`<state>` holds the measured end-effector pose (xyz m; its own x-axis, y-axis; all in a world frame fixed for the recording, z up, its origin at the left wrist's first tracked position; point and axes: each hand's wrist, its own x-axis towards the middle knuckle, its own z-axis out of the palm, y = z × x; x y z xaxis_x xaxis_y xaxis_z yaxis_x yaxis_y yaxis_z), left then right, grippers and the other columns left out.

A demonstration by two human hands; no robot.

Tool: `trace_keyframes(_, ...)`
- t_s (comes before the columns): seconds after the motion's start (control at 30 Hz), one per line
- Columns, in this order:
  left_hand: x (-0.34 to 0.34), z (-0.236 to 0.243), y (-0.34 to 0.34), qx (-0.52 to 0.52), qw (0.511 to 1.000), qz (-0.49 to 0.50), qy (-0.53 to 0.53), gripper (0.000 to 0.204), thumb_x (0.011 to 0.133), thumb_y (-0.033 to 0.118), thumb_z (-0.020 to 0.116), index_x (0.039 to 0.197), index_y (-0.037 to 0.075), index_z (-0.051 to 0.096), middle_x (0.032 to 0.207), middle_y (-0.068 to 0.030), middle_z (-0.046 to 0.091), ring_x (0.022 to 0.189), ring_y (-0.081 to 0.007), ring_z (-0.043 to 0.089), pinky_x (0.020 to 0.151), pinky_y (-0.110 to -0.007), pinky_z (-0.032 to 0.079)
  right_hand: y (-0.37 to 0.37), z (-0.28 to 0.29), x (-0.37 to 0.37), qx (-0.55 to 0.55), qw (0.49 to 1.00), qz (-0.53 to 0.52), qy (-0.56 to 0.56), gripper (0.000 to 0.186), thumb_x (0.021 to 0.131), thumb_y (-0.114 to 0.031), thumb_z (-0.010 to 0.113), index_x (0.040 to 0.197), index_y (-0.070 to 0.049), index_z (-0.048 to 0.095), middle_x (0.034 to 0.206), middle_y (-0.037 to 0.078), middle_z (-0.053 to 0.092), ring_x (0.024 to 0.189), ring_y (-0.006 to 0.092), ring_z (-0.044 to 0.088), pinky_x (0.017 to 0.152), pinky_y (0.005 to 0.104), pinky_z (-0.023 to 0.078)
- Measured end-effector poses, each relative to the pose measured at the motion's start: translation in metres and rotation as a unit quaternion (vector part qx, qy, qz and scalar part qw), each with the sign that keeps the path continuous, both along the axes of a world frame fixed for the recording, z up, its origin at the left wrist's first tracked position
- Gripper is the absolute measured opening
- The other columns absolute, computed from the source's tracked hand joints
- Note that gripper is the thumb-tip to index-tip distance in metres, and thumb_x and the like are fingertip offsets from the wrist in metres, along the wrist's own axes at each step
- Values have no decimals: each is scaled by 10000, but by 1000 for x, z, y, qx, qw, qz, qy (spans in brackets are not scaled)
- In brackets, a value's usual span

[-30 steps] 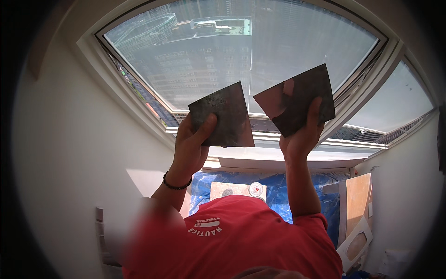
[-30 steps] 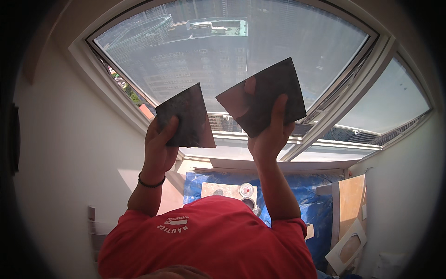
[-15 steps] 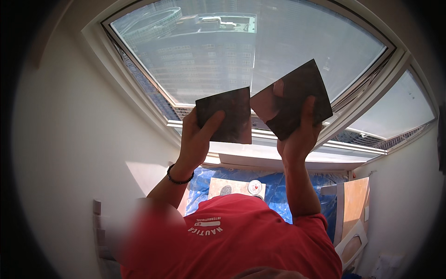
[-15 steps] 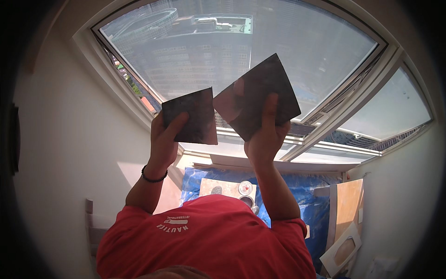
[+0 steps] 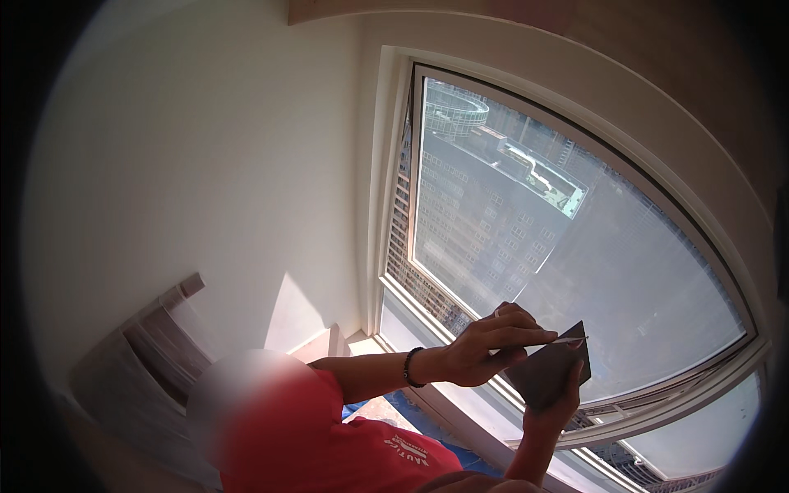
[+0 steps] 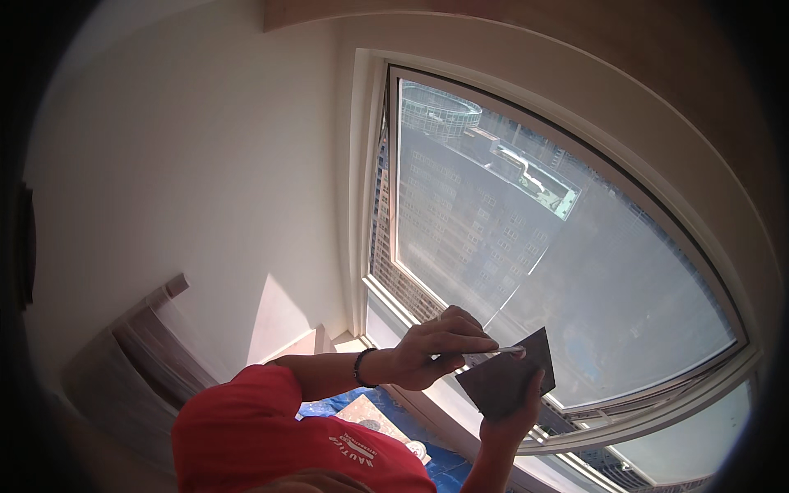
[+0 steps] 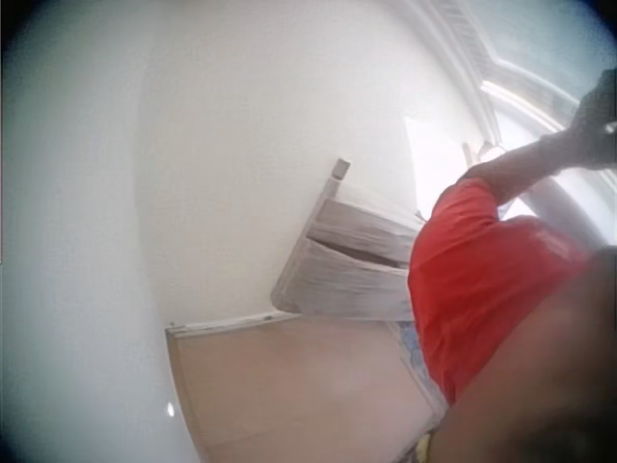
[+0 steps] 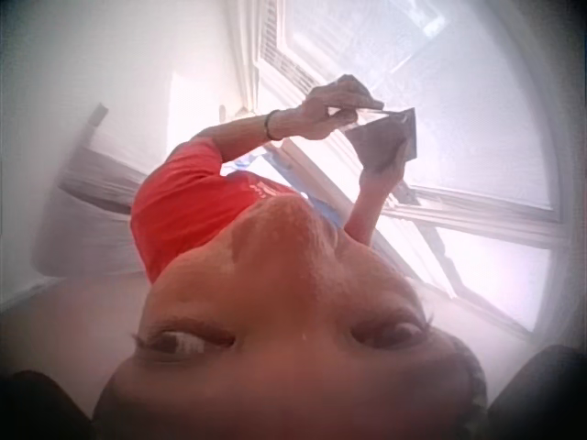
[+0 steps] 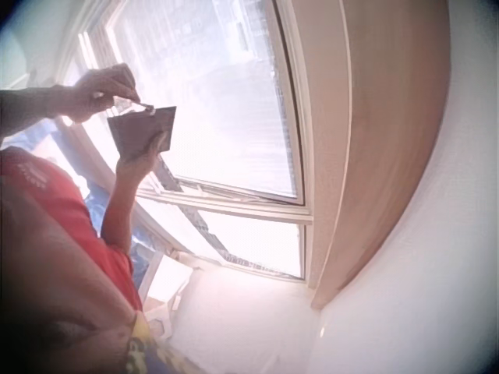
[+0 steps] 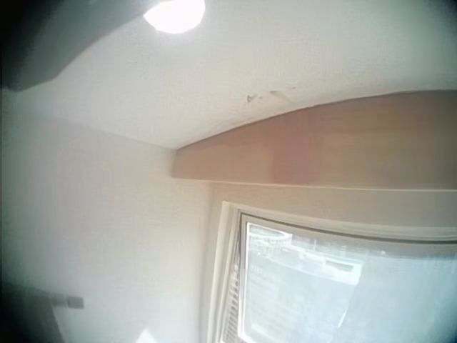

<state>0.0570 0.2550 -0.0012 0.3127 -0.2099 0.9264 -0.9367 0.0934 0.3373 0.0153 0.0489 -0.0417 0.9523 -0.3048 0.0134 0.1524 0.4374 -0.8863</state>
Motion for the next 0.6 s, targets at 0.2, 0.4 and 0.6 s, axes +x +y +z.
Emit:
trace_keyframes(0.2, 6, -30, 7, 163, 985, -18, -49, 670, 842, -1, 701, 1436, 281, 571, 1511, -20, 481, 1347, -256, 463, 1056, -467, 349, 25, -20, 34, 167, 971, 156, -76, 536, 1044, -379, 557, 1374, 41, 512, 1194, 164, 665, 1056, 254, 694, 893, 350, 604)
trace_keyframes(0.4, 59, -51, 62, 290, 952, 97, -11, 642, 871, 92, 727, 1439, 344, 564, 1513, 66, 479, 1347, -194, 445, 1093, -461, 288, 49, 3, 66, 178, 981, 38, 63, 431, 1053, -366, 540, 1312, -24, 573, 1175, 110, 679, 998, 190, 703, 841, 316, 603)
trace_keyframes(0.6, 115, -67, 102, 214, 961, 153, 90, 492, 965, 5, 590, 1417, 198, 607, 1371, -6, 654, 1226, -185, 592, 1051, -400, 361, 45, 4, 103, 145, 988, -50, -15, 410, 1045, -331, 575, 1329, -35, 566, 1214, 110, 675, 1107, 213, 677, 954, 377, 553)
